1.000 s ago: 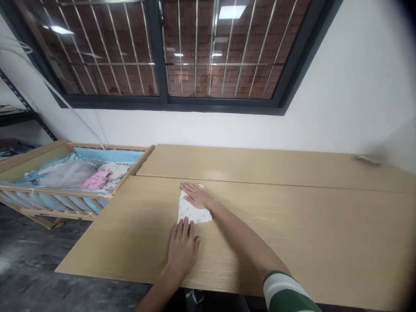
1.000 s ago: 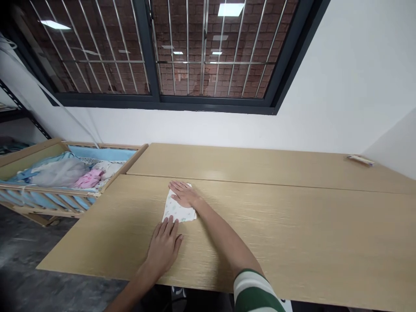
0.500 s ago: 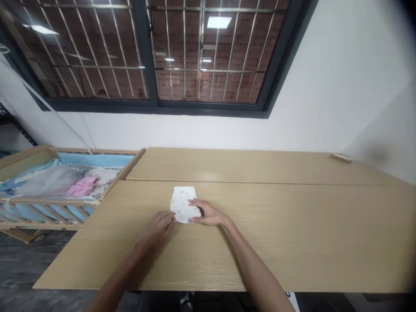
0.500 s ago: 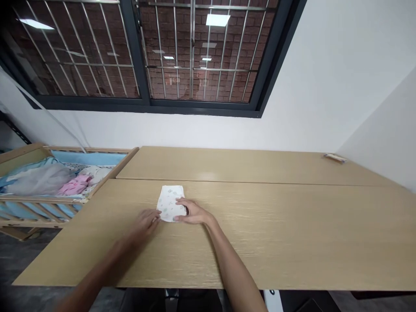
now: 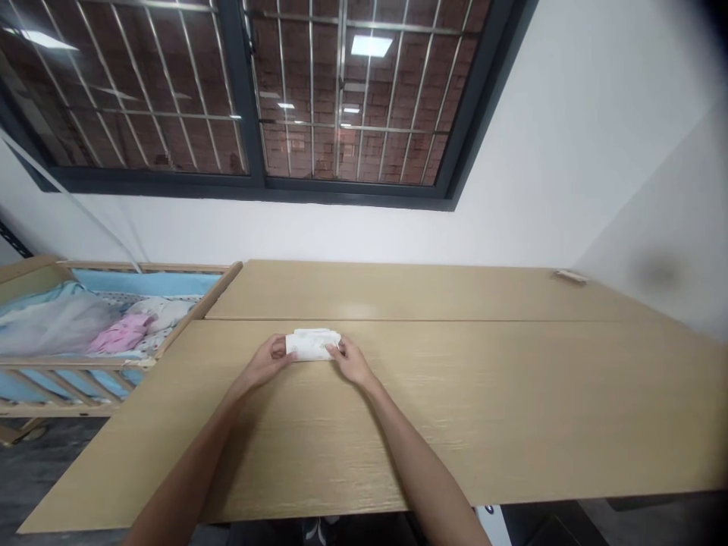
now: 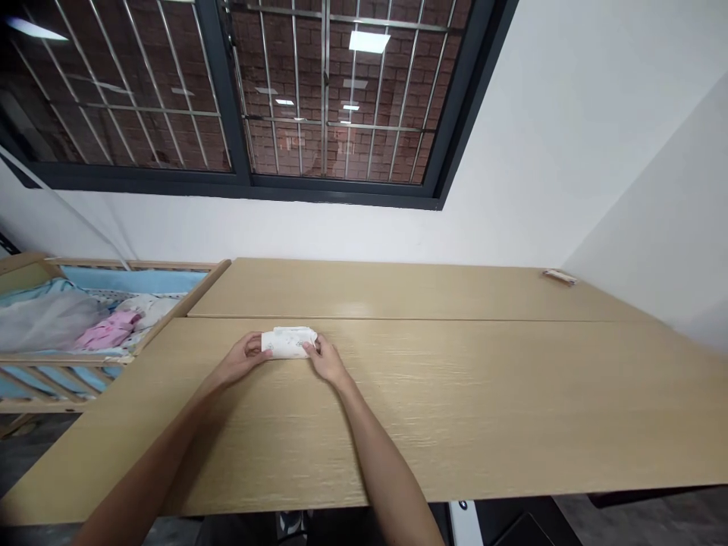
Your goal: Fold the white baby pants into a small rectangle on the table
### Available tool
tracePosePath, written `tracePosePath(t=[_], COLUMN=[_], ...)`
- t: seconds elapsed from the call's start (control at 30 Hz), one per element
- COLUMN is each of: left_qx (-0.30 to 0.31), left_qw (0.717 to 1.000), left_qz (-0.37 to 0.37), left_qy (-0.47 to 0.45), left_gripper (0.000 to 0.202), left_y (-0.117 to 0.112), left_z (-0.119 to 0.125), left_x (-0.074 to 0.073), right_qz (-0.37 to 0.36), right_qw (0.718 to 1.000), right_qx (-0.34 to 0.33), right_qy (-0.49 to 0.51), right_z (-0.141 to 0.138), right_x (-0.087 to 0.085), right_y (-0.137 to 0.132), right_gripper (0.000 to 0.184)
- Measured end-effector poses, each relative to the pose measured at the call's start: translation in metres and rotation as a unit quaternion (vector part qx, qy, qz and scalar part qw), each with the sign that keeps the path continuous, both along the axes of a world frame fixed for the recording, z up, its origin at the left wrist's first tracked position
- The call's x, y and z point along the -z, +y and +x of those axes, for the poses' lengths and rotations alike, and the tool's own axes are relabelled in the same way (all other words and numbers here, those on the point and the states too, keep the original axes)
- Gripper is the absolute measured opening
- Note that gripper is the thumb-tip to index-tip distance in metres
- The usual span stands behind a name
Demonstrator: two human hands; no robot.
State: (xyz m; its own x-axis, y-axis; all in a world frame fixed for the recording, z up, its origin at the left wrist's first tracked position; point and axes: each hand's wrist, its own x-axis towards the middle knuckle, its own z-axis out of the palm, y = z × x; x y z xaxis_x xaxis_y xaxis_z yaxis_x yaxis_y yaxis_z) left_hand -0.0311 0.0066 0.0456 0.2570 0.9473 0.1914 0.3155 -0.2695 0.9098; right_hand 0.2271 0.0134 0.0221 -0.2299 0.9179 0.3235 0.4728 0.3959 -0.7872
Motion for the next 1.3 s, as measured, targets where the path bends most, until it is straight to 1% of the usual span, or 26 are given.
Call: tracePosePath(t=[0.07, 0.1, 0.17, 0.23, 0.3, 0.4, 0.47, 0.5, 0.53, 0.57, 0.63, 0.67, 0.73, 0.77, 0.83, 0.93, 1.03, 1.1, 1.2, 1.27, 1.3], left_qx=[-0.020, -0.037, -0.077, -0.113, -0.140, -0.172, -0.194, -0.204, -0.206, -0.197, -0.148, -0.117, -0.073, -0.068, -0.074, -0.090, -0.095, -0.083, -0.070, -0.078, -0.084], left_qw=[1.000, 0.999, 0.996, 0.990, 0.982, 0.968, 0.957, 0.953, 0.950, 0.948, 0.943, 0.938, 0.925, 0.919, 0.907, 0.891, 0.887, 0.887, 0.891, 0.896, 0.898], left_qz=[-0.003, -0.002, 0.002, 0.008, 0.018, 0.045, 0.071, 0.084, 0.101, 0.124, 0.183, 0.210, 0.235, 0.230, 0.210, 0.194, 0.206, 0.232, 0.259, 0.254, 0.250], left_qy=[0.007, 0.016, 0.044, 0.081, 0.123, 0.177, 0.202, 0.208, 0.213, 0.218, 0.236, 0.250, 0.290, 0.312, 0.358, 0.401, 0.403, 0.391, 0.366, 0.355, 0.352], left_gripper=[0.070, 0.069, 0.064, 0.058, 0.051, 0.040, 0.039, 0.040, 0.043, 0.046, 0.055, 0.059, 0.065, 0.066, 0.066, 0.066, 0.067, 0.061, 0.048, 0.047, 0.048], left_y=[0.003, 0.007, 0.015, 0.023, 0.028, 0.025, 0.021, 0.018, 0.016, 0.014, 0.011, 0.010, 0.007, 0.005, 0.002, -0.002, -0.003, -0.002, 0.002, 0.004, 0.005], left_z=[0.003, 0.005, 0.008, 0.012, 0.016, 0.024, 0.029, 0.032, 0.035, 0.038, 0.044, 0.047, 0.051, 0.052, 0.052, 0.048, 0.042, 0.037, 0.031, 0.030, 0.030], left_x=[0.007, 0.010, 0.015, 0.018, 0.020, 0.022, 0.021, 0.020, 0.019, 0.018, 0.019, 0.020, 0.026, 0.030, 0.037, 0.042, 0.039, 0.035, 0.030, 0.028, 0.027], right_qz=[-0.015, -0.024, -0.035, -0.037, -0.029, -0.016, -0.008, 0.006, 0.030, 0.062, 0.121, 0.137, 0.137, 0.127, 0.107, 0.083, 0.071, 0.088, 0.117, 0.110, 0.103], right_qw=[0.999, 0.998, 0.995, 0.992, 0.988, 0.975, 0.966, 0.964, 0.964, 0.965, 0.966, 0.963, 0.953, 0.949, 0.946, 0.951, 0.954, 0.953, 0.953, 0.955, 0.957], right_qx=[0.014, 0.021, 0.046, 0.089, 0.144, 0.219, 0.248, 0.250, 0.238, 0.212, 0.118, 0.063, -0.021, -0.041, -0.043, -0.016, 0.026, 0.040, -0.003, -0.025, -0.023], right_qy=[0.034, 0.053, 0.078, 0.085, 0.055, -0.028, -0.072, -0.092, -0.114, -0.140, -0.197, -0.224, -0.269, -0.286, -0.303, -0.299, -0.289, -0.286, -0.281, -0.275, -0.270], right_z=[-0.004, -0.006, -0.012, -0.019, -0.023, -0.026, -0.028, -0.029, -0.031, -0.033, -0.037, -0.040, -0.041, -0.041, -0.036, -0.023, -0.012, -0.007, -0.005, -0.005, -0.005], right_x=[0.003, 0.003, 0.004, 0.004, 0.005, 0.001, -0.005, -0.008, -0.012, -0.016, -0.021, -0.022, -0.021, -0.019, -0.015, -0.012, -0.013, -0.015, -0.014, -0.013, -0.012], right_y=[0.005, 0.008, 0.013, 0.016, 0.017, 0.013, 0.008, 0.005, 0.002, -0.001, -0.005, -0.006, -0.007, -0.007, -0.007, -0.007, -0.008, -0.008, -0.007, -0.004, -0.002], right_gripper=[0.042, 0.041, 0.042, 0.044, 0.044, 0.049, 0.055, 0.057, 0.059, 0.060, 0.062, 0.064, 0.070, 0.071, 0.069, 0.067, 0.077, 0.082, 0.076, 0.073, 0.072])
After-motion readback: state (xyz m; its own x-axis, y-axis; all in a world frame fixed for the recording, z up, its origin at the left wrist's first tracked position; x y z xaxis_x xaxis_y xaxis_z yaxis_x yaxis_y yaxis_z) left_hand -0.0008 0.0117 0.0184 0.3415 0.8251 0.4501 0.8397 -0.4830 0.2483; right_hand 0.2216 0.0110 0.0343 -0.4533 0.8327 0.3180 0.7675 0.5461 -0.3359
